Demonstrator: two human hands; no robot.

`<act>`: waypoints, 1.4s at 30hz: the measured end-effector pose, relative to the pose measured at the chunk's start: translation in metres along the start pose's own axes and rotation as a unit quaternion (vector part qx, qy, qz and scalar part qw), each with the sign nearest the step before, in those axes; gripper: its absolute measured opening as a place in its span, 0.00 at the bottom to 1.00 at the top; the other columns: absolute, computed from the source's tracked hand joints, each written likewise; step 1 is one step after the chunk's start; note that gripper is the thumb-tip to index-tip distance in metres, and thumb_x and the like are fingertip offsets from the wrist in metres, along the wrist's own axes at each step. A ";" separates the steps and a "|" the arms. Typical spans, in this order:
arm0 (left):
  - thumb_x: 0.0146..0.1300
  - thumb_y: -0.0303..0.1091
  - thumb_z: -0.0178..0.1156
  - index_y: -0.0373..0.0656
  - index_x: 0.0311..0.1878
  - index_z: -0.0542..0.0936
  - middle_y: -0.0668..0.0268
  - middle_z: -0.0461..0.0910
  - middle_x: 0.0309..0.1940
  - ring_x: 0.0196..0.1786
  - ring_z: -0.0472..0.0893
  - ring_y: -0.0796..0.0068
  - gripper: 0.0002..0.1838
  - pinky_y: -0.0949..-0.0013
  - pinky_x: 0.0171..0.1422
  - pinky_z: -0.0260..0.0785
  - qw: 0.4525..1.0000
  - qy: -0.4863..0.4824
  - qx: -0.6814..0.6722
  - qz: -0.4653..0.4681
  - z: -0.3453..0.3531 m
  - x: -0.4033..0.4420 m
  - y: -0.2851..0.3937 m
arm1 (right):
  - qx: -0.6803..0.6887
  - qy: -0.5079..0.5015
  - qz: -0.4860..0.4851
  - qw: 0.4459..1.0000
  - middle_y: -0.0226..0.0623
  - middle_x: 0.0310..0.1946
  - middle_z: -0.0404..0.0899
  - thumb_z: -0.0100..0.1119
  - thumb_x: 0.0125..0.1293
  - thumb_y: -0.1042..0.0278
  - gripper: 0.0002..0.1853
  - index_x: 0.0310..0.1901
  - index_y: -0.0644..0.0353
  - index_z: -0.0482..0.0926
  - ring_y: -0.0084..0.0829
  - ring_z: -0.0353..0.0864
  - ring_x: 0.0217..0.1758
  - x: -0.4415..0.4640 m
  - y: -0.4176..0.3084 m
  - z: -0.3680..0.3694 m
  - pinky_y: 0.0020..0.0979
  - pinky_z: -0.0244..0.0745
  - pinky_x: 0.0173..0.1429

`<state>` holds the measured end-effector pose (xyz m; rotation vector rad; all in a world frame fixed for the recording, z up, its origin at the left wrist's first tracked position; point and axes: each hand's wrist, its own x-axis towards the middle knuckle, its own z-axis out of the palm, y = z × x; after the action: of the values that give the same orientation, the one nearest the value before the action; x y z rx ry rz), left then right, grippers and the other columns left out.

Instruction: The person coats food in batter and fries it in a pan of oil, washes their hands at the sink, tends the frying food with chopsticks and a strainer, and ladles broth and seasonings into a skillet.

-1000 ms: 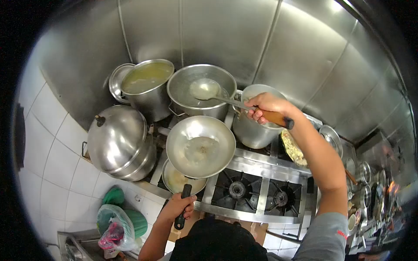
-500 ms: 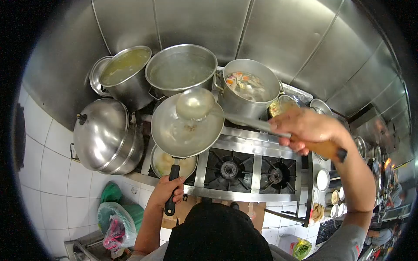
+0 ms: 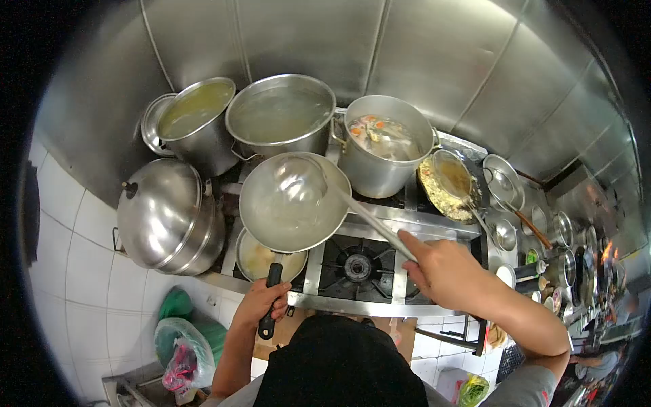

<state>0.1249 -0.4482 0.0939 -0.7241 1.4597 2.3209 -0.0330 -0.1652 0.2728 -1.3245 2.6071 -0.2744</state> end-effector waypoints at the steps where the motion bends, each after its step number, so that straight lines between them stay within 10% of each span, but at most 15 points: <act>1: 0.64 0.36 0.59 0.43 0.24 0.67 0.71 0.66 0.13 0.12 0.67 0.80 0.15 0.73 0.18 0.61 1.000 0.006 -0.004 0.000 -0.001 -0.001 0.000 | 0.002 -0.004 -0.006 1.000 0.49 0.21 0.77 0.58 0.61 0.71 0.24 0.59 0.69 0.69 0.47 0.79 0.24 0.005 -0.002 -0.002 0.43 0.73 0.30; 6: 0.64 0.36 0.59 0.42 0.24 0.67 0.71 0.66 0.13 0.13 0.67 0.80 0.16 0.73 0.18 0.60 0.999 0.009 0.035 0.011 -0.007 0.004 -0.002 | -0.213 0.148 -0.020 0.966 0.49 0.25 0.78 0.56 0.62 0.67 0.27 0.62 0.67 0.65 0.46 0.79 0.26 0.078 0.017 -0.014 0.42 0.76 0.31; 16: 0.64 0.35 0.59 0.42 0.27 0.67 0.72 0.66 0.13 0.13 0.67 0.81 0.14 0.74 0.18 0.60 0.999 0.023 0.029 0.010 -0.009 0.005 0.001 | -0.213 0.051 0.044 0.975 0.56 0.33 0.80 0.55 0.62 0.64 0.16 0.47 0.67 0.77 0.54 0.81 0.37 0.270 0.062 0.022 0.49 0.76 0.43; 19: 0.63 0.35 0.60 0.45 0.23 0.68 0.73 0.66 0.11 0.12 0.67 0.80 0.15 0.73 0.16 0.60 1.000 0.021 0.013 0.017 -0.004 0.001 0.007 | -0.152 0.037 0.005 0.988 0.52 0.32 0.81 0.55 0.62 0.64 0.12 0.37 0.67 0.79 0.45 0.82 0.31 0.282 0.061 0.022 0.44 0.78 0.36; 20: 0.63 0.35 0.60 0.45 0.23 0.68 0.73 0.66 0.11 0.12 0.67 0.80 0.15 0.73 0.16 0.60 1.000 0.022 0.013 0.016 -0.005 0.001 0.006 | 0.051 -0.029 0.081 0.995 0.47 0.29 0.80 0.53 0.63 0.67 0.11 0.35 0.68 0.78 0.39 0.81 0.28 0.277 0.053 0.010 0.39 0.76 0.32; 24: 0.64 0.34 0.59 0.44 0.25 0.68 0.73 0.66 0.13 0.12 0.66 0.81 0.14 0.73 0.17 0.60 1.000 0.004 -0.001 0.002 -0.007 -0.001 0.006 | 0.484 -0.110 0.205 0.843 0.36 0.24 0.75 0.51 0.68 0.66 0.11 0.34 0.68 0.75 0.24 0.72 0.19 0.276 0.069 0.003 0.28 0.69 0.21; 42: 0.62 0.36 0.59 0.43 0.21 0.69 0.71 0.66 0.11 0.12 0.67 0.79 0.16 0.72 0.18 0.60 0.999 0.005 0.050 0.000 -0.009 0.010 0.010 | 0.654 -0.093 0.192 0.726 0.36 0.25 0.70 0.50 0.68 0.69 0.09 0.39 0.67 0.68 0.15 0.63 0.15 0.152 0.084 -0.069 0.20 0.60 0.15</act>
<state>0.1142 -0.4608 0.0922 -0.7098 1.5670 2.2289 -0.2035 -0.2345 0.3028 -0.2409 1.6117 -1.4324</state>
